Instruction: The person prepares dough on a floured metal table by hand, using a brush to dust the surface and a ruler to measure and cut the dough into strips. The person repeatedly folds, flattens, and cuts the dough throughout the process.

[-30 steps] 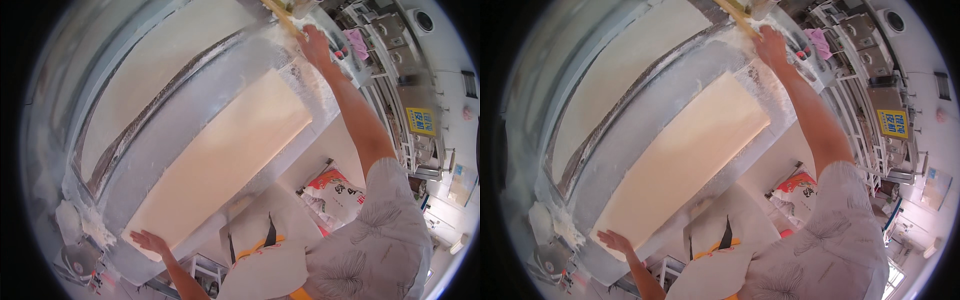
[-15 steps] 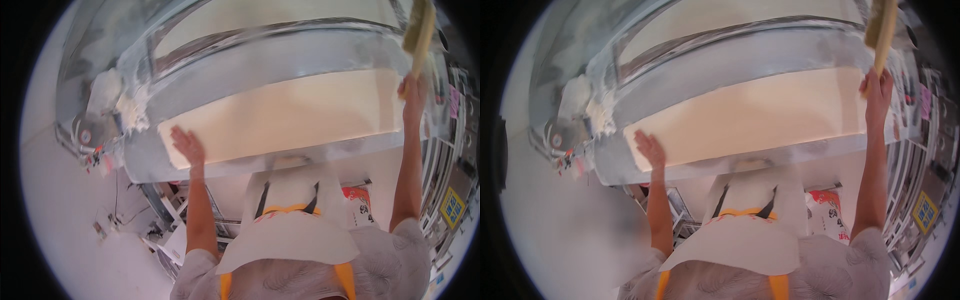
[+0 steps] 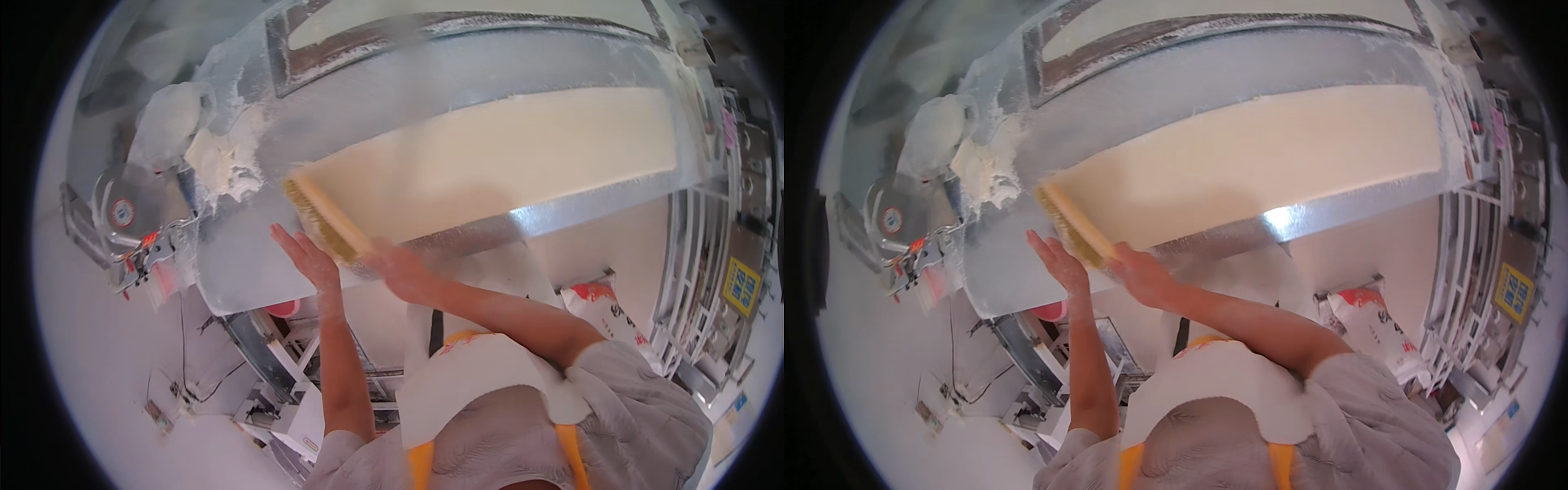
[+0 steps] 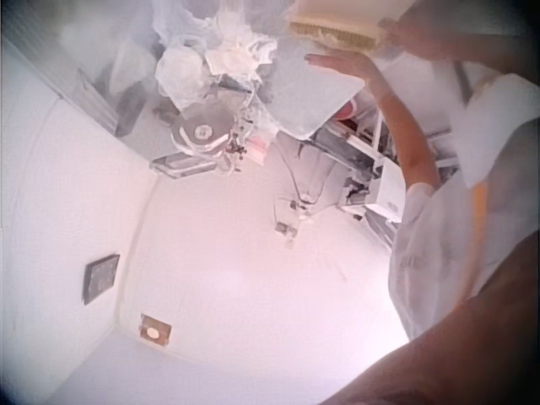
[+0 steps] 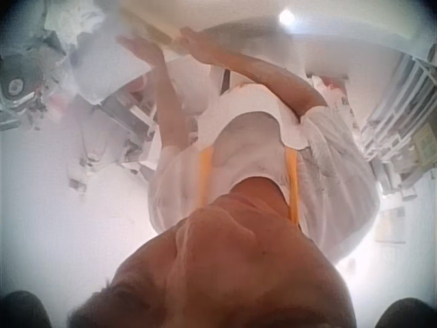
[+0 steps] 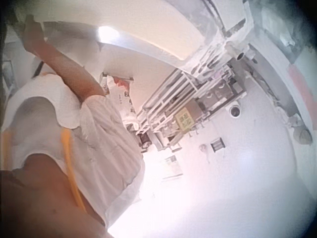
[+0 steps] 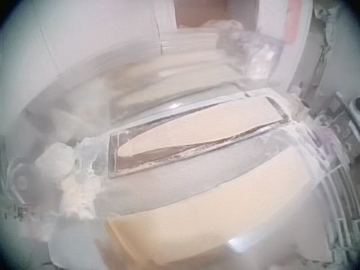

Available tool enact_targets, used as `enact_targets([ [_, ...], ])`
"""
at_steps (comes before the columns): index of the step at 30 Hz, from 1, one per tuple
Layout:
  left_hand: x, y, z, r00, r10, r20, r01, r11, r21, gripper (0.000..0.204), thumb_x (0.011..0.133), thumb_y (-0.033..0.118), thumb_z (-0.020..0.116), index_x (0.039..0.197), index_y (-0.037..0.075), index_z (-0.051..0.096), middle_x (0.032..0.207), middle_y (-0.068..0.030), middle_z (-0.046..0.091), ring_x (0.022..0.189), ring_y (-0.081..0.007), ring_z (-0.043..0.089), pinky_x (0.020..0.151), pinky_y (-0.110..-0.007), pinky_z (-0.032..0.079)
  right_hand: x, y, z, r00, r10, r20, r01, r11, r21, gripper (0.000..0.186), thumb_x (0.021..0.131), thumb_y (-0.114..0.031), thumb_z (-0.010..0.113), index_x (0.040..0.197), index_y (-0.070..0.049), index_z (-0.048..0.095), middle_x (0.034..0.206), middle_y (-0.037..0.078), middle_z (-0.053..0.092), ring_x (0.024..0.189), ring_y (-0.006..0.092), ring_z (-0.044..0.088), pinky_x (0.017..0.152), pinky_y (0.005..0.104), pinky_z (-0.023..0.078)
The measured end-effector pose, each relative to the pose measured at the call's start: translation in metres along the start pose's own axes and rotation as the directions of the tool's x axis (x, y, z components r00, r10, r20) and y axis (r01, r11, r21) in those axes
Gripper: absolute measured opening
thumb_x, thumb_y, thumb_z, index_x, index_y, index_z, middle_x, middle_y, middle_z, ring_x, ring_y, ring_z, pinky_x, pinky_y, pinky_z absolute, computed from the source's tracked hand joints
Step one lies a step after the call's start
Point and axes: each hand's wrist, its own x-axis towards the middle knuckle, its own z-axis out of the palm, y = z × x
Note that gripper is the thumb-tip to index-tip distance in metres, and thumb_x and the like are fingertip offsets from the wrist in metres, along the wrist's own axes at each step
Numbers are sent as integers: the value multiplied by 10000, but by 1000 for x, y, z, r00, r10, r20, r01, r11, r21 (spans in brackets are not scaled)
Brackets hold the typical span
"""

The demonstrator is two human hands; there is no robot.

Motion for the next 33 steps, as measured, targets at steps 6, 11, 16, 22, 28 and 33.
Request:
enact_targets([
  [6,14,24,17,961,213,179,-237,964,124,678,1147,398,345,1683,6,209,1768,-192,173,1641,-390,112,1326,-531,67,-4,43,-16,990,-130,-55,74,813,-578,305,1048,-235,592,1250,-13,536,989,305,663,1017,473,673,884,554,534],
  [11,11,21,26,955,193,225,-262,905,336,707,1126,407,374,1692,22,195,1774,-167,183,1643,-386,107,1323,-545,58,-114,60,-204,697,269,-665,-472,870,-142,487,1125,-487,448,1238,-26,557,863,274,686,825,389,688,785,541,530],
  [16,11,24,36,950,209,231,-289,868,403,706,1130,418,357,1696,31,190,1780,-161,168,1645,-382,103,1324,-543,55,-108,36,-159,861,-104,-498,-163,871,-464,339,1118,-347,485,1262,-44,539,963,280,691,928,461,682,848,540,525],
  [22,8,28,31,952,178,251,-271,871,411,701,1142,444,323,1697,37,190,1781,-164,161,1644,-391,105,1322,-550,61,-101,74,-218,902,-176,-393,30,936,-351,399,1129,-394,445,1288,-40,539,1117,272,686,1056,496,660,926,538,519],
  [28,-12,78,62,968,151,202,-233,846,480,709,1155,455,277,1696,10,162,1777,-197,140,1639,-411,106,1319,-548,64,-215,101,-449,550,101,-829,-491,842,-223,464,1121,-441,472,1398,-85,581,1251,246,716,1120,416,706,949,480,547],
  [33,-64,214,169,894,333,299,-422,852,311,737,1156,473,286,1691,-13,142,1778,-213,106,1647,-395,57,1319,-548,43,-165,107,-417,890,47,-454,-203,932,-301,426,1048,-385,602,1330,-67,570,1208,242,687,1054,471,666,921,551,517],
])
